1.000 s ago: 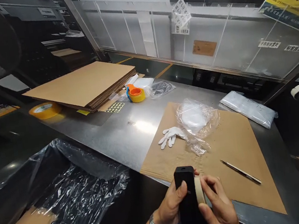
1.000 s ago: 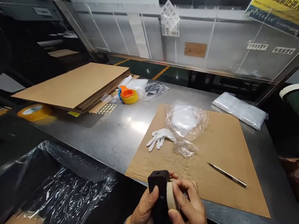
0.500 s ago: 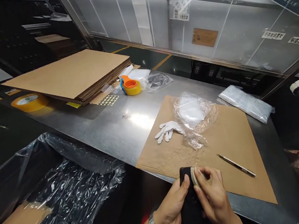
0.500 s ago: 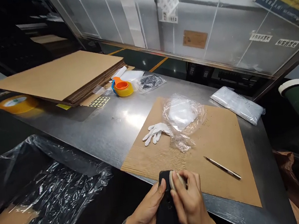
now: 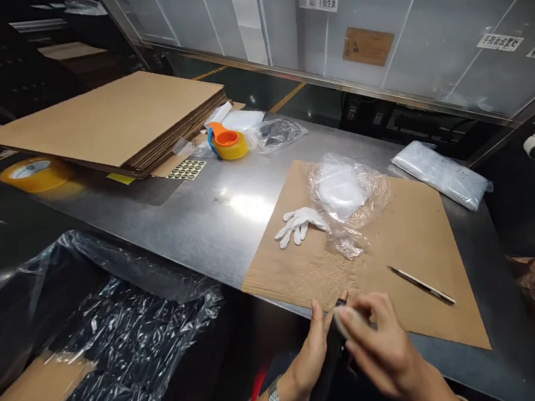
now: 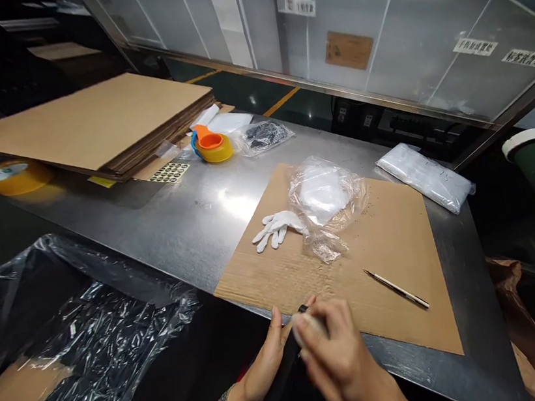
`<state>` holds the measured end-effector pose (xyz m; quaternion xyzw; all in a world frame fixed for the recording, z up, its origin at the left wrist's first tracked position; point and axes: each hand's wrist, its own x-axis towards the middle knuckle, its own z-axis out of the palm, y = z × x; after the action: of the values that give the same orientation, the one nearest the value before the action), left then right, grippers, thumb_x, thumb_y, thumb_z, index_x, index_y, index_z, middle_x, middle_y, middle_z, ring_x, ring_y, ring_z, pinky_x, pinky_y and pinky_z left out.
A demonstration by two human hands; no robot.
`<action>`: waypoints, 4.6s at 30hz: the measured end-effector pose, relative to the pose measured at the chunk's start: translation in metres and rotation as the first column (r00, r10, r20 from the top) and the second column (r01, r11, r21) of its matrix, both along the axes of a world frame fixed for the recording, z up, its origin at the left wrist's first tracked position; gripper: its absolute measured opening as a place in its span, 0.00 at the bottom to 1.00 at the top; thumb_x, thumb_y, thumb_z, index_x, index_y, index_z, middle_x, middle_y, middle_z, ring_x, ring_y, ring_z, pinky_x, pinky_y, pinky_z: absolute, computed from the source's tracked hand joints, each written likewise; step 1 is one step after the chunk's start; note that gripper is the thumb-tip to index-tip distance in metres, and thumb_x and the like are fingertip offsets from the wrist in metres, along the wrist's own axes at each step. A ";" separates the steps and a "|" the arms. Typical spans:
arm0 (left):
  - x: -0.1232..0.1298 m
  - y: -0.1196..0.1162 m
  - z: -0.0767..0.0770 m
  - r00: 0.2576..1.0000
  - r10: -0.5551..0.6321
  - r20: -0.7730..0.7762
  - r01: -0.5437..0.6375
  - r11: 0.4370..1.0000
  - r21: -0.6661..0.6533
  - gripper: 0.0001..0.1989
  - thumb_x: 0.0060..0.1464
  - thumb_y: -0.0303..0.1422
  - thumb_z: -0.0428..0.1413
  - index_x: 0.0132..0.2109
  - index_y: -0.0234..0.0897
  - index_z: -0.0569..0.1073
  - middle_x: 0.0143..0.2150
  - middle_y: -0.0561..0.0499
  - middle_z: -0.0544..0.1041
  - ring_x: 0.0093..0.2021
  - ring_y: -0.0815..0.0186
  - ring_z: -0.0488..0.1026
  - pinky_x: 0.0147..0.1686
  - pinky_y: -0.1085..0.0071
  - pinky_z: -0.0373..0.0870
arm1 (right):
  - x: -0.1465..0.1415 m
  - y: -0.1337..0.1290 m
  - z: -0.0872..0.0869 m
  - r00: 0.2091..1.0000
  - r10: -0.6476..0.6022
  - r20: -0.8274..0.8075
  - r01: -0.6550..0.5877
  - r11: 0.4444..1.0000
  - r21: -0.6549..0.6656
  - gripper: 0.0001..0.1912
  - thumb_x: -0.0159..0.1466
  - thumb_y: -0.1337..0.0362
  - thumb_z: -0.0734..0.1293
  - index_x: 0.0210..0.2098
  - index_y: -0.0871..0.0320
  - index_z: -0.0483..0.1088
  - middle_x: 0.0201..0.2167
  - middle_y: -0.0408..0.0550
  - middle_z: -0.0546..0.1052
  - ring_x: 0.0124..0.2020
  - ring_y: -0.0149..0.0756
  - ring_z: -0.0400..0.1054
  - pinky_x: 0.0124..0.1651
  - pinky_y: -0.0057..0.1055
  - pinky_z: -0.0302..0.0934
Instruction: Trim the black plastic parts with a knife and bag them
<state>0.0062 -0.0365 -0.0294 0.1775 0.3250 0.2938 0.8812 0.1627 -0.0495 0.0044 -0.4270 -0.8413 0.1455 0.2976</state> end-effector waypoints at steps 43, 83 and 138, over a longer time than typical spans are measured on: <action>0.002 0.029 -0.002 0.807 0.395 0.439 -0.079 0.809 -0.583 0.17 0.56 0.44 0.49 0.36 0.33 0.70 0.31 0.51 0.67 0.32 0.68 0.67 0.42 0.62 0.64 | 0.029 -0.016 -0.083 0.855 -0.519 0.021 0.493 0.823 0.283 0.25 0.61 0.70 0.63 0.58 0.57 0.59 0.43 0.56 0.65 0.44 0.44 0.61 0.42 0.44 0.62; 0.011 0.026 0.010 0.916 0.397 -0.063 -0.399 0.916 -0.039 0.23 0.55 0.32 0.55 0.58 0.49 0.63 0.44 0.52 0.76 0.46 0.66 0.71 0.48 0.70 0.64 | -0.023 -0.030 -0.051 0.435 -0.752 -0.495 -0.063 0.523 -0.850 0.26 0.61 0.56 0.65 0.56 0.58 0.61 0.48 0.55 0.73 0.31 0.33 0.70 0.23 0.25 0.66; 0.002 0.034 0.023 0.818 0.575 -0.003 -0.571 0.814 -0.107 0.23 0.51 0.50 0.50 0.34 0.31 0.73 0.29 0.49 0.73 0.25 0.68 0.70 0.23 0.75 0.67 | -0.033 -0.038 0.014 0.897 -0.406 -0.172 -0.015 0.362 -0.932 0.24 0.63 0.44 0.54 0.25 0.56 0.64 0.09 0.35 0.58 0.12 0.24 0.51 0.17 0.21 0.45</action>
<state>0.0082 -0.0023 -0.0064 0.0215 0.3652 0.5307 0.7645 0.1298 -0.0870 0.0186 -0.5816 -0.4864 0.6261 0.1820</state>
